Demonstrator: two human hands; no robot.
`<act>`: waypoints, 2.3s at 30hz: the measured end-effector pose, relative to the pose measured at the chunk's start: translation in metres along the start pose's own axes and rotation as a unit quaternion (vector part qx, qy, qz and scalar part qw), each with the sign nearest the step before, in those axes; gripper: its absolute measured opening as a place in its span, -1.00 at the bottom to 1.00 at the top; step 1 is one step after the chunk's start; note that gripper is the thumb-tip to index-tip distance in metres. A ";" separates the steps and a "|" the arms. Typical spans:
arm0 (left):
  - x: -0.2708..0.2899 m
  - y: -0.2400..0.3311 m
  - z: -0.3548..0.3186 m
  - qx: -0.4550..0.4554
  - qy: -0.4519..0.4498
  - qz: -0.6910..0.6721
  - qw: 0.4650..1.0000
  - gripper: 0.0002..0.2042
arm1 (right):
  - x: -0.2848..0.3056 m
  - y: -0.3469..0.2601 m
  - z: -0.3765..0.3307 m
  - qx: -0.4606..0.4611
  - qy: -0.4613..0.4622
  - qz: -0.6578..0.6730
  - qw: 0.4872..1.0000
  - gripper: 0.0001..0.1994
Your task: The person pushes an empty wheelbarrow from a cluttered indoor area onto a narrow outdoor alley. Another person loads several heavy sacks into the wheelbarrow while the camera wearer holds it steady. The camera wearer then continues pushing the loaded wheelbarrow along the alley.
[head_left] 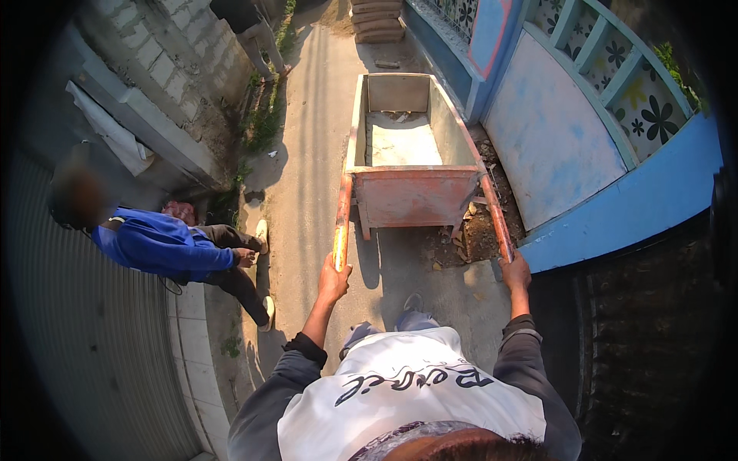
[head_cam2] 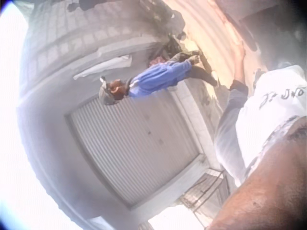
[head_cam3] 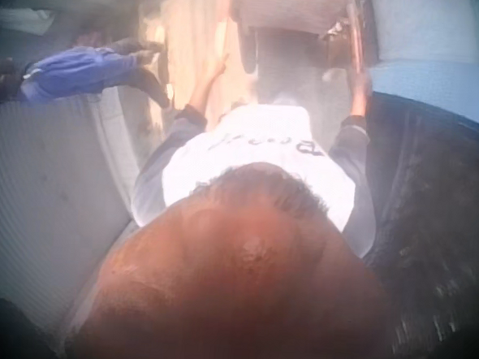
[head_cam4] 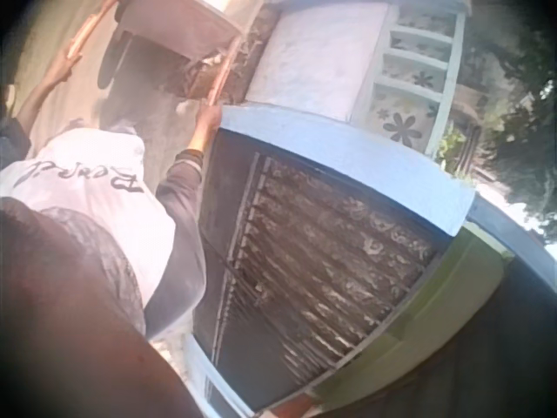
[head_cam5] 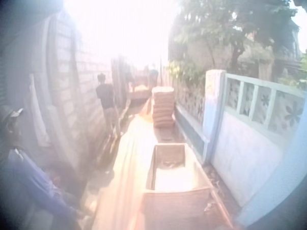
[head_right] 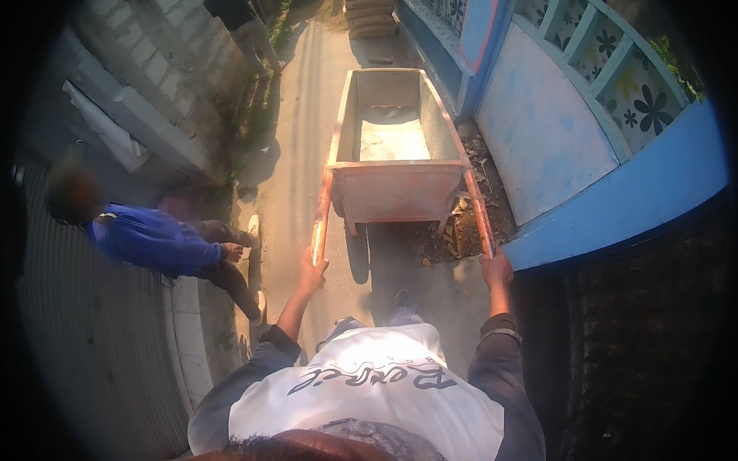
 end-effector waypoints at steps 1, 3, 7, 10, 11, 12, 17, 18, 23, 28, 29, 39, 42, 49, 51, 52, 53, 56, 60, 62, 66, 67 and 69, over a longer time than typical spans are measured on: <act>0.008 0.018 0.016 0.006 -0.002 -0.025 1.000 -0.50 | -0.002 -0.014 0.019 0.003 0.002 -0.015 1.000 -0.45; 0.024 0.052 0.046 0.003 0.002 -0.023 1.000 -0.53 | -0.008 -0.043 0.055 0.006 0.001 -0.049 0.999 -0.47; 0.061 0.091 0.122 -0.007 0.018 -0.007 1.000 -0.54 | -0.019 -0.130 0.109 0.026 -0.005 -0.060 0.998 -0.47; 0.078 0.120 0.175 -0.030 0.021 -0.004 0.999 -0.53 | -0.028 -0.181 0.145 0.035 -0.004 -0.050 0.998 -0.46; 0.084 0.137 0.189 -0.010 0.027 -0.009 1.000 -0.50 | -0.032 -0.195 0.158 0.033 -0.001 -0.050 0.998 -0.46; 0.090 0.152 0.206 -0.005 0.020 -0.009 1.000 -0.48 | -0.036 -0.210 0.171 0.031 0.003 -0.050 0.998 -0.47; 0.122 0.172 0.293 0.000 0.003 -0.001 1.000 -0.43 | -0.077 -0.277 0.231 0.052 -0.003 -0.036 0.998 -0.48; 0.125 0.174 0.310 -0.007 0.005 0.001 1.000 -0.44 | -0.084 -0.291 0.242 0.054 0.001 -0.031 0.998 -0.48; 0.102 0.218 0.391 -0.017 0.047 0.066 0.997 -0.43 | -0.105 -0.312 0.329 0.029 -0.001 -0.038 0.999 -0.44; 0.128 0.257 0.486 -0.027 0.009 -0.027 0.999 -0.54 | -0.132 -0.380 0.390 0.041 -0.013 -0.034 0.999 -0.46; 0.137 0.264 0.507 -0.020 0.007 -0.024 0.999 -0.55 | -0.140 -0.396 0.400 0.049 -0.005 -0.038 0.998 -0.47; 0.152 0.357 0.671 -0.050 0.044 -0.002 0.998 -0.52 | -0.172 -0.489 0.544 0.042 -0.023 -0.034 0.998 -0.44; 0.151 0.377 0.702 -0.027 0.023 -0.022 0.999 -0.55 | -0.187 -0.514 0.577 0.039 -0.037 -0.013 0.998 -0.42; 0.164 0.402 0.793 -0.066 0.045 -0.016 0.997 -0.57 | -0.196 -0.589 0.641 0.054 -0.058 -0.008 0.997 -0.51; 0.168 0.406 0.806 -0.052 0.019 -0.036 0.998 -0.55 | -0.203 -0.595 0.657 0.045 -0.061 -0.018 0.997 -0.50; 0.165 0.415 0.813 -0.052 0.023 -0.036 0.998 -0.55 | -0.202 -0.598 0.670 0.040 -0.054 -0.019 0.998 -0.49; 0.157 0.427 0.818 -0.054 0.026 -0.037 0.998 -0.55 | -0.200 -0.600 0.685 0.046 -0.040 -0.020 0.998 -0.48; 0.134 0.450 0.835 -0.041 0.024 -0.035 0.998 -0.54 | -0.199 -0.600 0.729 0.050 -0.026 -0.029 0.998 -0.43; 0.096 0.453 0.873 -0.033 0.049 0.007 0.998 -0.40 | -0.206 -0.606 0.805 0.062 -0.050 -0.027 0.996 -0.46; 0.086 0.468 0.890 -0.036 0.044 0.007 0.998 -0.36 | -0.208 -0.614 0.836 0.067 -0.051 -0.023 0.996 -0.48; 0.084 0.517 0.913 -0.049 0.056 0.047 0.996 -0.40 | -0.207 -0.614 0.886 0.091 -0.021 -0.051 0.994 -0.47; 0.089 0.526 0.923 -0.056 0.062 0.069 0.994 -0.42 | -0.208 -0.617 0.897 0.108 -0.008 -0.056 0.993 -0.47; 0.101 0.526 0.944 -0.034 0.063 0.045 0.996 -0.43 | -0.218 -0.655 0.903 0.021 -0.062 -0.030 0.997 -0.42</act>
Point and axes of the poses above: each hand's wrist, its own z-axis towards the middle knuckle, its own x-axis out of the back of the hand, y = z × x, the point moved 3 cm from there along z, towards the middle knuckle, and after that the axes turned 15 degrees about z, right-handed, at the moved point
